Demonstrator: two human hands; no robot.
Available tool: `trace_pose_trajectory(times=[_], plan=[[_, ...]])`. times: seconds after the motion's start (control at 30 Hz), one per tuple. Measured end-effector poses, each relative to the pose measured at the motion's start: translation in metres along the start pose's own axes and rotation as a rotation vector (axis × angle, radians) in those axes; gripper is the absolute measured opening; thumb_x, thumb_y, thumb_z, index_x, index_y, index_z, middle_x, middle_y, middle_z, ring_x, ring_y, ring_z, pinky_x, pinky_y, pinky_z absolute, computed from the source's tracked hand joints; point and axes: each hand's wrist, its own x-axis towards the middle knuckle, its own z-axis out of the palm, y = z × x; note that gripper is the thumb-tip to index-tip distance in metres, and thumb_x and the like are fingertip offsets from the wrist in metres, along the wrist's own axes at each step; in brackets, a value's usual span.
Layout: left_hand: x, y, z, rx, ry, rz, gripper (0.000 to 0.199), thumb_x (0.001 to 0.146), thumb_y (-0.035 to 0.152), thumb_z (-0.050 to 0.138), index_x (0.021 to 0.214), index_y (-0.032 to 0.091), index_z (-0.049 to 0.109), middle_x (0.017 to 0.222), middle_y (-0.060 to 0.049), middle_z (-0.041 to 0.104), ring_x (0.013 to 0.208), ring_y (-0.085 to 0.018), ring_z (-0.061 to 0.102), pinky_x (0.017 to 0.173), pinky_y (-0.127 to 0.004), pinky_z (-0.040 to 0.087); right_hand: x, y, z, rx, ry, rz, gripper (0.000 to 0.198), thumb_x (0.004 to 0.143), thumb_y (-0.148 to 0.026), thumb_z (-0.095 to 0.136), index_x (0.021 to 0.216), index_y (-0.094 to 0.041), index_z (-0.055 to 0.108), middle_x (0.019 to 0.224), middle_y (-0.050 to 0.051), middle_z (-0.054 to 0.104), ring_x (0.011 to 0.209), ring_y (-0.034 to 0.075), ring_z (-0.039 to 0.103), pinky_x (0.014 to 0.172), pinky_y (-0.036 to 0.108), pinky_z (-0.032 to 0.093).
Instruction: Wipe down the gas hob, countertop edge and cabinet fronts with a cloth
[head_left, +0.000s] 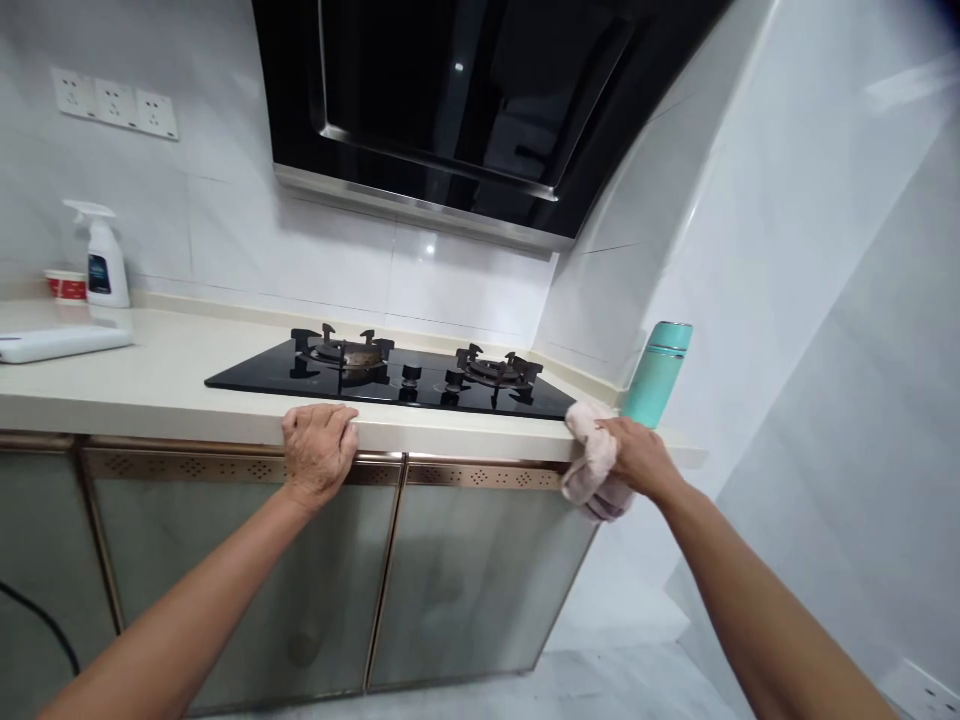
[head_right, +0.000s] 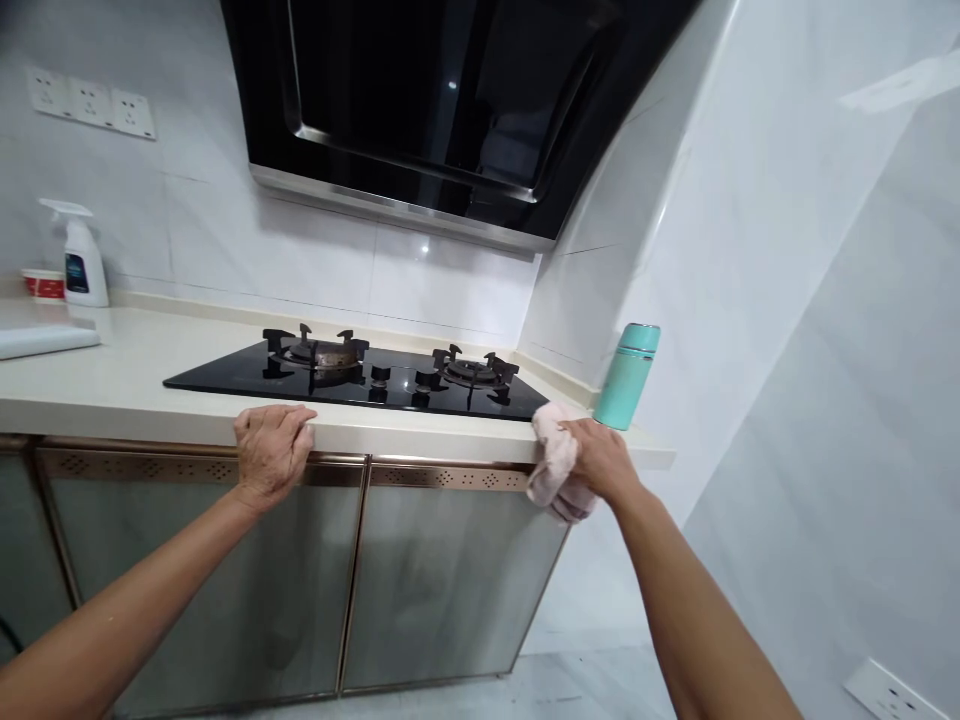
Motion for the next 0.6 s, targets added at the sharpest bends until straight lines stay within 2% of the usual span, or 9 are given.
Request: trace_pose_trajectory(times=[0.03, 0.1, 0.17, 0.23, 0.33, 0.43, 0.5, 0.6], plan=[[0.000, 0.001, 0.001, -0.008, 0.004, -0.014, 0.023, 0.093, 0.030, 0.051, 0.103, 0.024, 0.070, 0.104, -0.009, 0.073, 0.106, -0.030, 0.059, 0.099, -0.048, 0.031, -0.001, 0.015, -0.003, -0.014, -0.039, 0.044, 0.044, 0.086, -0.029, 0.063, 0.129, -0.022, 0.061, 0.122, 0.013, 0.061, 0.110, 0.027, 0.055, 0.091, 0.035, 0.038], [0.001, 0.002, 0.002, -0.015, 0.002, -0.018, 0.023, 0.093, 0.031, 0.051, 0.103, 0.024, 0.070, 0.103, -0.009, 0.072, 0.107, -0.030, 0.058, 0.099, -0.048, 0.030, -0.001, 0.027, -0.013, -0.035, -0.110, 0.115, 0.047, 0.082, -0.025, 0.066, 0.128, -0.018, 0.061, 0.118, 0.016, 0.061, 0.104, 0.028, 0.056, 0.086, 0.035, 0.039], [0.001, 0.001, 0.004, -0.013, 0.006, 0.005, 0.023, 0.094, 0.033, 0.051, 0.104, 0.024, 0.069, 0.104, -0.009, 0.072, 0.106, -0.029, 0.058, 0.099, -0.047, 0.030, 0.003, 0.016, -0.024, -0.031, -0.145, 0.105, 0.042, 0.081, -0.022, 0.067, 0.122, -0.014, 0.064, 0.111, 0.017, 0.062, 0.097, 0.027, 0.057, 0.082, 0.034, 0.039], [0.000, -0.001, 0.006, 0.002, 0.026, 0.024, 0.024, 0.094, 0.036, 0.051, 0.106, 0.024, 0.067, 0.104, -0.008, 0.071, 0.105, -0.029, 0.057, 0.098, -0.047, 0.030, 0.010, -0.013, -0.032, -0.012, -0.134, 0.038, 0.031, 0.084, -0.023, 0.065, 0.114, -0.015, 0.067, 0.107, 0.016, 0.063, 0.096, 0.025, 0.056, 0.082, 0.033, 0.038], [-0.002, -0.003, 0.012, 0.026, 0.070, 0.008, 0.032, 0.093, 0.044, 0.049, 0.112, 0.024, 0.065, 0.103, -0.009, 0.070, 0.102, -0.031, 0.056, 0.096, -0.048, 0.031, 0.021, -0.079, -0.037, 0.023, -0.100, -0.076, 0.025, 0.088, -0.034, 0.065, 0.109, -0.020, 0.067, 0.112, 0.012, 0.064, 0.101, 0.025, 0.054, 0.085, 0.033, 0.038], [-0.003, -0.003, 0.014, 0.001, 0.038, -0.044, 0.042, 0.093, 0.051, 0.044, 0.116, 0.022, 0.064, 0.104, -0.011, 0.068, 0.105, -0.032, 0.056, 0.098, -0.048, 0.031, 0.032, -0.164, -0.040, 0.078, -0.053, -0.192, 0.033, 0.092, -0.052, 0.061, 0.110, -0.024, 0.063, 0.115, 0.009, 0.063, 0.102, 0.025, 0.053, 0.087, 0.035, 0.039], [-0.003, -0.004, 0.012, -0.035, -0.008, -0.068, 0.048, 0.093, 0.054, 0.042, 0.120, 0.020, 0.062, 0.108, -0.012, 0.068, 0.109, -0.032, 0.056, 0.101, -0.049, 0.031, 0.038, -0.225, -0.044, 0.163, 0.029, -0.358, 0.039, 0.090, -0.054, 0.063, 0.111, -0.021, 0.061, 0.111, 0.012, 0.062, 0.100, 0.026, 0.053, 0.086, 0.038, 0.041], [-0.001, -0.007, 0.001, -0.109, -0.028, -0.055, 0.050, 0.095, 0.053, 0.038, 0.127, 0.019, 0.057, 0.114, -0.012, 0.067, 0.111, -0.031, 0.057, 0.104, -0.050, 0.034, 0.042, -0.302, -0.056, 0.202, 0.129, -0.503, 0.042, 0.089, -0.054, 0.062, 0.114, -0.020, 0.059, 0.111, 0.013, 0.061, 0.103, 0.030, 0.052, 0.088, 0.043, 0.043]])
